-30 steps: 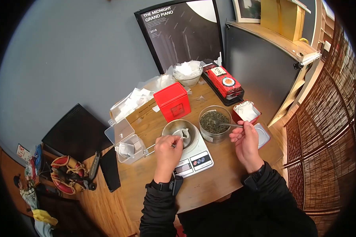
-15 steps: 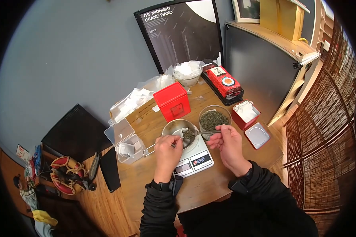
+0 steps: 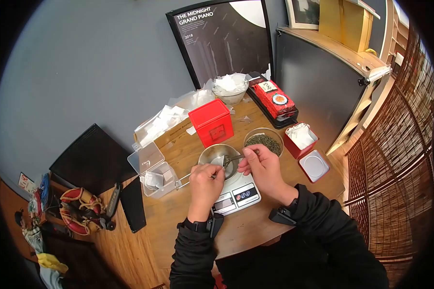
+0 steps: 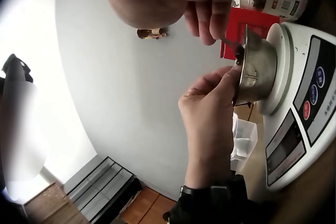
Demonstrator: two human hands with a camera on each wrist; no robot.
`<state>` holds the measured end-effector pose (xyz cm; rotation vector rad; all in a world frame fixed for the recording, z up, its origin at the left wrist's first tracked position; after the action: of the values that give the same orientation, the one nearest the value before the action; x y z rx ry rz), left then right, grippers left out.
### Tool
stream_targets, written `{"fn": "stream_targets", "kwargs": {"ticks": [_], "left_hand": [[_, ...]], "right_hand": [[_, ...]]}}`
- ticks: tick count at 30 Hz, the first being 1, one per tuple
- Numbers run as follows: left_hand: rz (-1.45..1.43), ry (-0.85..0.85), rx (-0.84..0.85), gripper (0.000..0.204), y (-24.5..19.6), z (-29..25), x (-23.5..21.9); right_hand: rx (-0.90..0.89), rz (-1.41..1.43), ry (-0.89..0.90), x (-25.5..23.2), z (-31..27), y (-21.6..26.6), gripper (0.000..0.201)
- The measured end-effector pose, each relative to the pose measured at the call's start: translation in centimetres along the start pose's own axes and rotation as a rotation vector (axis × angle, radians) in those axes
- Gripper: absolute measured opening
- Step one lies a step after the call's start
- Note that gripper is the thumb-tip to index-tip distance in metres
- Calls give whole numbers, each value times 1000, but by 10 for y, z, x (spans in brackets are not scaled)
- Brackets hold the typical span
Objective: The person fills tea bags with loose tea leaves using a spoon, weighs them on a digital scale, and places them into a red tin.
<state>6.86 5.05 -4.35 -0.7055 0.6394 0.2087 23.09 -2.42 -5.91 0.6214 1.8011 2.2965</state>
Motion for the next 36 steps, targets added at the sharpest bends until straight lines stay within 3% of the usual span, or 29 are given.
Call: {"fn": "stream_targets", "kwargs": {"ticks": [5,7,13,20,22,28,32,34,36], "left_hand": [[10,-1,-6,5,2,-1,-1],[0,-9,-2,6,2,-1,-1],[-24,-20,-19,7,1,0,-3],[-29,-20,-20,6,0,1,-6],[-18,-45,-12,8,2,0,-6],[-15,-48,-21,8,5,0,-6],[-16,-41,-37,7,5,0,-5],[-7,-52,-9,7,4,0,-5],[-6,-49,-10,7,3,0,-5]], "right_hand": [[-49,-104,22,9,-1,17,22],[-196,-327,57,15,-2,30,21],[-240,-501,169,24,4,45,20],[-221,-492,187,25,11,54,20],[-140,-335,131,18,15,46,21],[-117,-241,101,9,14,43,24],[-138,-266,93,11,12,51,21],[-259,-428,168,21,10,63,20],[-238,-477,197,24,14,64,20]]}}
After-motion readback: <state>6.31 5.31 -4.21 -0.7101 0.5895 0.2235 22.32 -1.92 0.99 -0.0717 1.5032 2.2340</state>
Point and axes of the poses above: each hand's wrist, its own z-axis towards the middle knuckle, its own x-axis out of the palm, y = z × x, the point moved 7 cm from there along z, towards the middle knuckle, and after that the axes turned 5 degrees about y, right-handed, at the moved point
